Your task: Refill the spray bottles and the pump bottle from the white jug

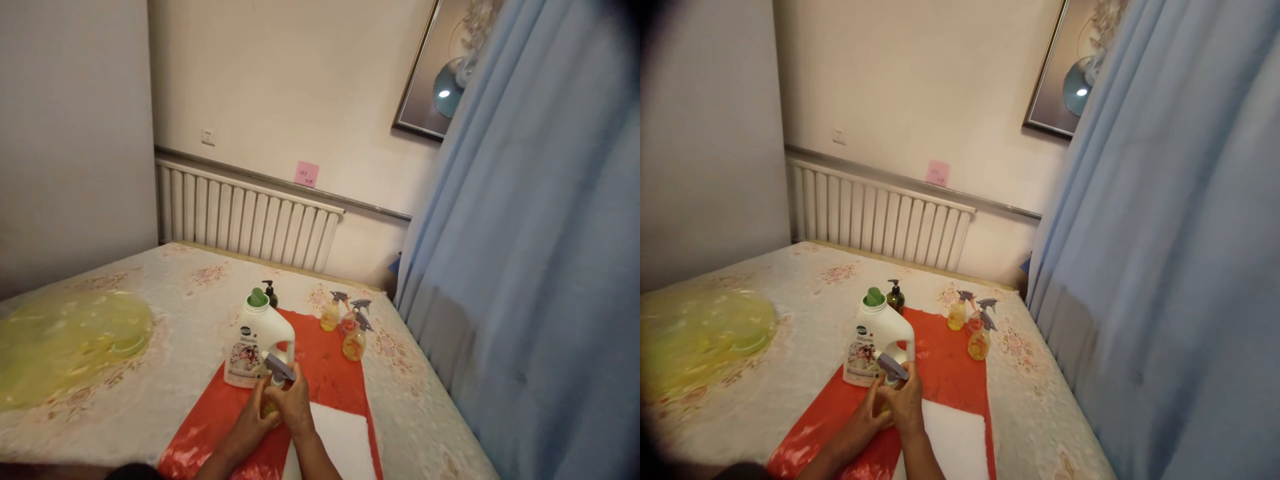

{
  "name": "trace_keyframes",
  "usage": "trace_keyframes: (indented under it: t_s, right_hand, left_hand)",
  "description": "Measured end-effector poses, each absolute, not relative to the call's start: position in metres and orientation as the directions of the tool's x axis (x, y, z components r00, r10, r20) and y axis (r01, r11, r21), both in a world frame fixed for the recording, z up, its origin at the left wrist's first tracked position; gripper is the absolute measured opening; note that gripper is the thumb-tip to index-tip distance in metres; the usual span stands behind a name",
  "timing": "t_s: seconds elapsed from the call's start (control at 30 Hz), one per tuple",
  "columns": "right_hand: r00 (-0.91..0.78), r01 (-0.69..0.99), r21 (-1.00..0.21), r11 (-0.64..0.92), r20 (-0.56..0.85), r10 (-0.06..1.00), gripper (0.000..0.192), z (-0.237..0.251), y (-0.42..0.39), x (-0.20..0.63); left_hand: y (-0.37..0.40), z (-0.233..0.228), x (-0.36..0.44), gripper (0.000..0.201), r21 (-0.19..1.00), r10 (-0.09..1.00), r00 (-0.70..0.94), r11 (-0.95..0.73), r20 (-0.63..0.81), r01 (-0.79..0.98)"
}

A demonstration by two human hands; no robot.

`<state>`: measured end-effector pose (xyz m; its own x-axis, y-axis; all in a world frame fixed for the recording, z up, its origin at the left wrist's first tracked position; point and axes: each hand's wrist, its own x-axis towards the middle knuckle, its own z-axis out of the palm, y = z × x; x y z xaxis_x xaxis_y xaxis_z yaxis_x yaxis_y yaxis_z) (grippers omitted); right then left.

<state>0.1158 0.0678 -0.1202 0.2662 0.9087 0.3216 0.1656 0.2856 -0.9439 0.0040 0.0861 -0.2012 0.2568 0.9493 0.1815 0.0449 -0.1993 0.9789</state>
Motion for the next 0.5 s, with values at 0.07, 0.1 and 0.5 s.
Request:
trace_keyframes:
  t_s: [0.07, 0.1, 0.5]
  right_hand:
    - [0.233, 0.137, -0.949, 0.284, 0.31, 0.922, 0.037, -0.119, 0.066, 0.121]
    - [0.208, 0.121, -0.951, 0.283, 0.303, 0.93, 0.042, -0.118, 0.065, 0.125]
    - [0.214, 0.123, -0.962, 0.243, 0.265, 0.94, 0.021, -0.126, 0.073, 0.124]
  left_hand:
    - [0.086, -0.202, 0.004, 0.079, 0.98, 0.951, 0.252, -0.195, 0.178, 0.045]
    - [0.086, -0.202, 0.005, 0.079, 0.979, 0.951, 0.251, -0.198, 0.18, 0.047]
    - [0.095, -0.21, 0.007, 0.082, 0.963, 0.96, 0.22, -0.213, 0.174, 0.167]
